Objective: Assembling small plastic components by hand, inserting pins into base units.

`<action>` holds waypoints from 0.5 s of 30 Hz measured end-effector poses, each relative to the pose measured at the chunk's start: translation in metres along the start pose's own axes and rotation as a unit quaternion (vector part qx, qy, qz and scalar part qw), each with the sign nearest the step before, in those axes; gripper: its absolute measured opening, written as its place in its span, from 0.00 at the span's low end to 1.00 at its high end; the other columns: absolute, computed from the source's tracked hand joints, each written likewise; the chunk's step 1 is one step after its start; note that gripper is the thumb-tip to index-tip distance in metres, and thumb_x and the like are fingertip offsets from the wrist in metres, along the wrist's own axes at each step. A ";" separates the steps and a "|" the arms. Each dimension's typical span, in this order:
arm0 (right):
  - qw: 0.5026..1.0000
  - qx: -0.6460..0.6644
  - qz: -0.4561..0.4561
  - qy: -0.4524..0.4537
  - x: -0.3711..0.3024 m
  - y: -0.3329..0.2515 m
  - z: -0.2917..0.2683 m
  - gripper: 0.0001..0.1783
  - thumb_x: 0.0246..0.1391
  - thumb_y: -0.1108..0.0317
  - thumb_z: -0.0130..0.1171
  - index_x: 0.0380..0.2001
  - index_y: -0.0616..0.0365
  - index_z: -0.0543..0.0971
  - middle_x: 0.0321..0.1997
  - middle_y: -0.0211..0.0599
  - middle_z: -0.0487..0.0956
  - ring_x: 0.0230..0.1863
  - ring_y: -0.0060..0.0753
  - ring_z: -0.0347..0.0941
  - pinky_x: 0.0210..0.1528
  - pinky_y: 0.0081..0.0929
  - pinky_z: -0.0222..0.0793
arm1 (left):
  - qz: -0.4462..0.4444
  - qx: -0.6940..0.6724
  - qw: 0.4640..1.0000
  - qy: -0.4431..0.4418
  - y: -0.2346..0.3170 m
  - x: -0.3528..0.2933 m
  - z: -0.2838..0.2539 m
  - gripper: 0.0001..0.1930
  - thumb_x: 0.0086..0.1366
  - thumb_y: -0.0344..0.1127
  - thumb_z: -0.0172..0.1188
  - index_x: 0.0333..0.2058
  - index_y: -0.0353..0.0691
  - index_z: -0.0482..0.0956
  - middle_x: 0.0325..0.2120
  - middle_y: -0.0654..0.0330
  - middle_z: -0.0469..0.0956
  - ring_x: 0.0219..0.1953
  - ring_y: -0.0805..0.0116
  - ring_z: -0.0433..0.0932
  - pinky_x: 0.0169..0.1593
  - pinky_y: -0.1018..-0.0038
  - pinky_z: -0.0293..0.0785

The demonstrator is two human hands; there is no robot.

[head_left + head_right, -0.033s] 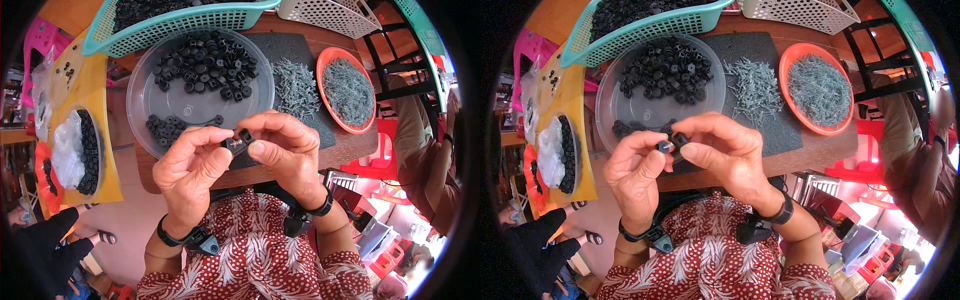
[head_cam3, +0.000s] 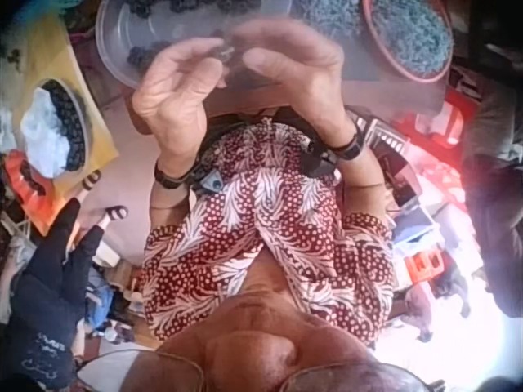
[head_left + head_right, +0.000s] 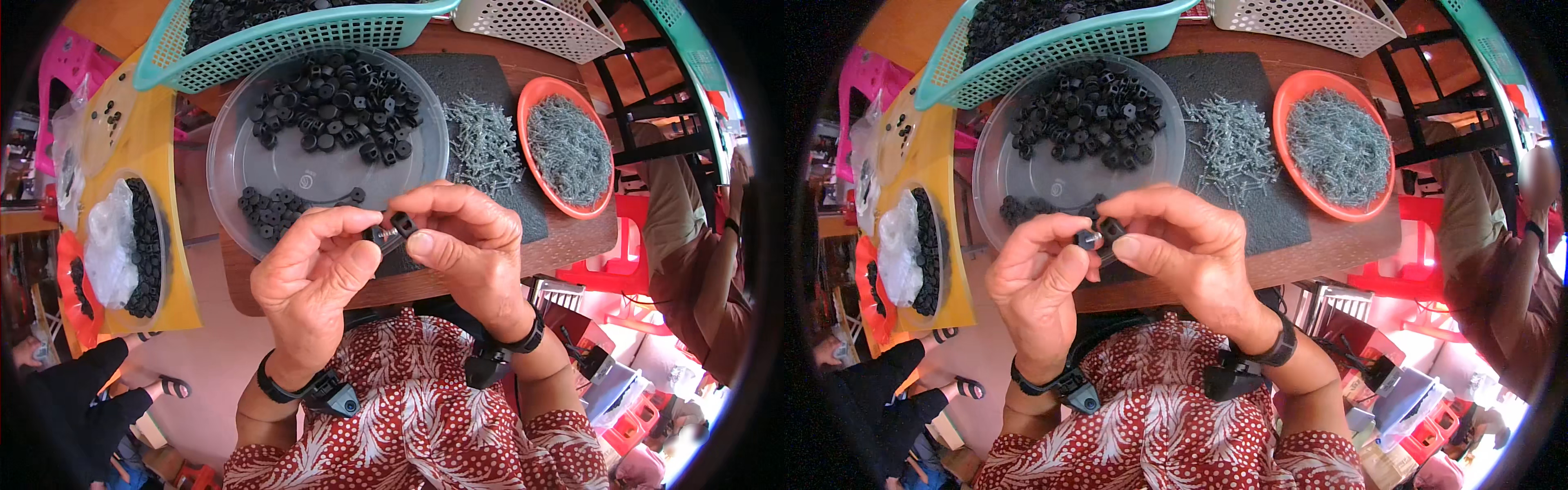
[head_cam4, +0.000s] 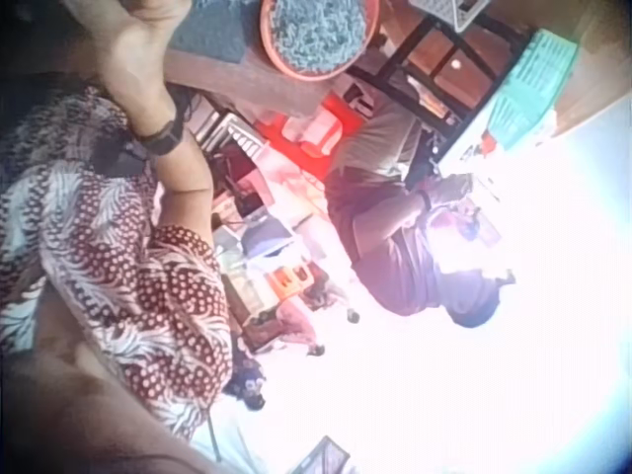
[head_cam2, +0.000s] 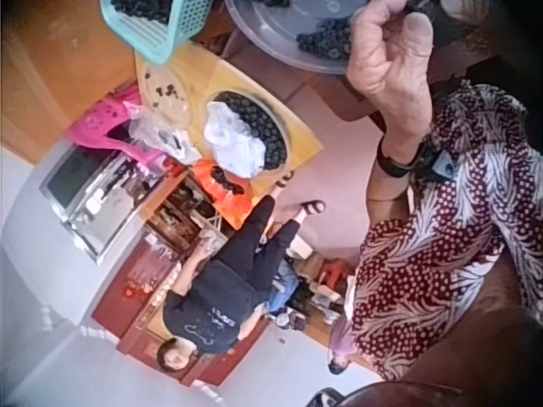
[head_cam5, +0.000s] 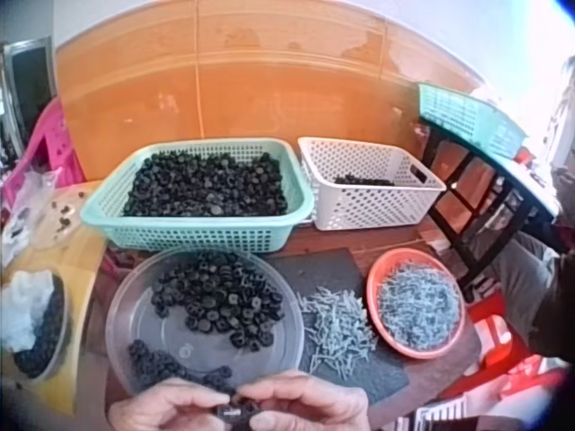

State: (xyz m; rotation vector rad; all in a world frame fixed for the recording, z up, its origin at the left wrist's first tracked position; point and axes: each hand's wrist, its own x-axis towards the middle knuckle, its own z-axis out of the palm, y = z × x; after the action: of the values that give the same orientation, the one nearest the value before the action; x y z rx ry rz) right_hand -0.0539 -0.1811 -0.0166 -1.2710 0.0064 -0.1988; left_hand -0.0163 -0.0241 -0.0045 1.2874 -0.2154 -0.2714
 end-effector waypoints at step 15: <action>0.972 0.190 0.133 0.025 -0.001 -0.002 -0.004 0.16 0.48 0.82 0.58 0.43 0.64 0.76 0.40 0.41 0.80 0.35 0.22 0.74 0.35 0.17 0.70 | 0.095 0.100 0.990 -0.007 0.000 -0.003 0.007 0.12 0.55 0.21 0.63 0.39 0.29 0.74 0.34 0.59 0.75 0.35 0.75 0.74 0.41 0.82 0.71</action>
State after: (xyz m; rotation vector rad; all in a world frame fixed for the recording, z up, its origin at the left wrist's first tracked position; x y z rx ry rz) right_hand -0.0559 -0.1851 -0.0161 -0.8714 0.1734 0.0023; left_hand -0.0216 -0.0294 -0.0031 1.4519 -0.3822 -0.0964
